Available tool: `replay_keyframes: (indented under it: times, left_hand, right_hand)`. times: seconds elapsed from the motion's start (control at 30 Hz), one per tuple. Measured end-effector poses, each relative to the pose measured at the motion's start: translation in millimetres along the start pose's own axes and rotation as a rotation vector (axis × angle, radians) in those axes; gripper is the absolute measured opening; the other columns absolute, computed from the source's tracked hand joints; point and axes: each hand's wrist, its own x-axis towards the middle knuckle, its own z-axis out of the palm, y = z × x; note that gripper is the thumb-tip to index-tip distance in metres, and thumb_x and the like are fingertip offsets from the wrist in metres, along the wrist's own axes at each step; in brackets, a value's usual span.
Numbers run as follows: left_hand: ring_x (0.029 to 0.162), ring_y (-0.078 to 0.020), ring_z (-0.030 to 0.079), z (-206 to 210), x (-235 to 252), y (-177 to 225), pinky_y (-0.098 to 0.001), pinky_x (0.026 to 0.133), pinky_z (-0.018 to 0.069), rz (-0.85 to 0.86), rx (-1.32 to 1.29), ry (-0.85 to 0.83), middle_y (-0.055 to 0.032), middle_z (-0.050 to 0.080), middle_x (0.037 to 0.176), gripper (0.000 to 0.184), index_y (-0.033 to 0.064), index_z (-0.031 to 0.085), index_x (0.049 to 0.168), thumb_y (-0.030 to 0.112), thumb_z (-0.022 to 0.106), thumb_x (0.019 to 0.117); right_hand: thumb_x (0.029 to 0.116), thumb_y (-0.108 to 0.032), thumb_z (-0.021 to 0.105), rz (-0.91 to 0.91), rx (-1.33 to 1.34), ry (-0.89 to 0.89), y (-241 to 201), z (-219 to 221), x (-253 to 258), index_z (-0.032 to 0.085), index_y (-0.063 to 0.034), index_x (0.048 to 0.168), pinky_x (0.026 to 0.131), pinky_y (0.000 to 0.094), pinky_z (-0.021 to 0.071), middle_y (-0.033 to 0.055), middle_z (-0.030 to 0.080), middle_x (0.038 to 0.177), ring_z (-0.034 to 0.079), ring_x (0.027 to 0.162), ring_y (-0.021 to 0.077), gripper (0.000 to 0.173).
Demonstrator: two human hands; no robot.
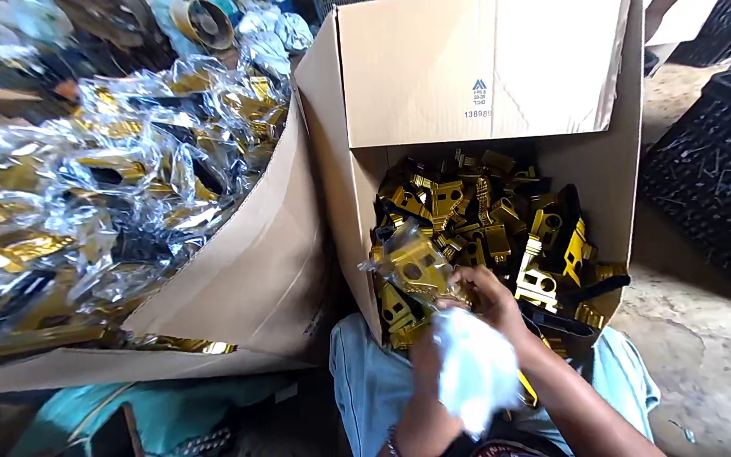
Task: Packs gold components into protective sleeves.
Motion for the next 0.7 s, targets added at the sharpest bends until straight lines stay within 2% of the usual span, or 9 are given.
replay_keyframes:
  times: [0.1,0.2,0.27,0.37,0.43,0.5,0.57,0.6,0.7]
  left_hand:
    - [0.089,-0.0048,0.068,-3,3,-4,-0.0223,0.084,0.0570,0.074,-0.411,-0.013,-0.0037,0.072,0.093,0.021,-0.0038,0.068,0.104,0.014,0.071,0.0928]
    - [0.097,-0.0161,0.074,-34,15,-19,-0.0364,0.089,0.0615,-0.159,-0.808,0.022,-0.0040,0.075,0.110,0.032,-0.0036,0.056,0.125,0.000,0.057,0.0938]
    - [0.094,-0.0163,0.075,-45,17,-22,-0.0351,0.088,0.0617,-0.317,-0.748,0.114,-0.0063,0.076,0.105,0.034,-0.0072,0.052,0.125,-0.009,0.055,0.0912]
    - [0.096,-0.0039,0.069,-36,15,-26,-0.0222,0.089,0.0583,-0.350,-0.495,0.248,-0.0062,0.071,0.106,0.054,-0.0141,0.052,0.126,-0.009,0.077,0.0788]
    - [0.101,-0.0003,0.067,-26,14,-26,-0.0178,0.092,0.0551,-0.300,-0.380,0.271,-0.0094,0.070,0.109,0.060,-0.0166,0.054,0.124,-0.003,0.084,0.0741]
    - [0.105,-0.0027,0.065,-19,12,-26,-0.0187,0.096,0.0520,-0.196,-0.248,0.248,-0.0170,0.069,0.111,0.063,-0.0202,0.055,0.123,0.005,0.086,0.0744]
    - [0.101,-0.0056,0.067,-14,9,-31,-0.0209,0.095,0.0517,-0.038,-0.143,0.226,-0.0188,0.071,0.105,0.055,-0.0201,0.061,0.113,0.011,0.085,0.0753]
    - [0.100,-0.0057,0.068,-12,8,-36,-0.0215,0.095,0.0532,0.052,-0.125,0.207,-0.0167,0.072,0.103,0.054,-0.0176,0.063,0.110,0.015,0.087,0.0750]
    - [0.102,-0.0051,0.070,-12,1,-43,-0.0241,0.096,0.0566,0.124,-0.285,0.043,-0.0092,0.074,0.106,0.063,-0.0132,0.062,0.115,0.021,0.092,0.0720]
  right_hand:
    - [0.0851,-0.028,0.080,-0.065,-0.186,-0.091,-7,-25,15,0.071,-0.0038,0.104,0.080,0.0181,0.0532,0.0067,0.067,0.098,0.062,0.091,0.0052,0.032]
    - [0.0836,-0.012,0.081,0.196,-0.581,-0.506,-44,-73,42,0.072,0.0044,0.109,0.092,0.0518,0.0543,0.0274,0.068,0.113,0.067,0.105,0.0395,0.032]
    - [0.0890,-0.004,0.075,0.249,-0.692,-0.715,-63,-86,61,0.071,0.0057,0.114,0.095,0.0575,0.0513,0.0283,0.065,0.116,0.064,0.108,0.0442,0.027]
    - [0.0863,-0.008,0.073,-0.203,-0.355,-0.294,-64,-83,74,0.073,-0.0024,0.110,0.074,0.0312,0.0618,0.0106,0.069,0.103,0.070,0.086,0.0163,0.025]
    - [0.0894,-0.010,0.074,-0.133,0.089,-0.276,-68,-69,80,0.057,-0.0093,0.138,0.085,0.0335,0.0651,0.0083,0.057,0.137,0.068,0.112,0.0182,0.051]
    - [0.0876,-0.023,0.079,0.059,0.114,-0.413,-57,-48,65,0.049,-0.0081,0.147,0.091,0.0381,0.0625,0.0133,0.049,0.149,0.064,0.122,0.0219,0.068]
    - [0.0914,-0.022,0.076,0.168,0.069,-0.561,-37,-25,36,0.065,0.0047,0.126,0.085,0.0296,0.0603,0.0173,0.067,0.123,0.070,0.102,0.0149,0.044]
    - [0.0949,-0.016,0.070,0.173,0.083,-0.567,-27,-19,25,0.071,0.0050,0.111,0.079,0.0205,0.0589,0.0112,0.071,0.105,0.069,0.089,0.0053,0.026]
    - [0.1001,-0.008,0.057,0.250,0.128,-0.534,-16,-20,1,0.070,0.0060,0.104,0.073,0.0145,0.0564,0.0042,0.071,0.088,0.065,0.075,-0.0032,0.020]
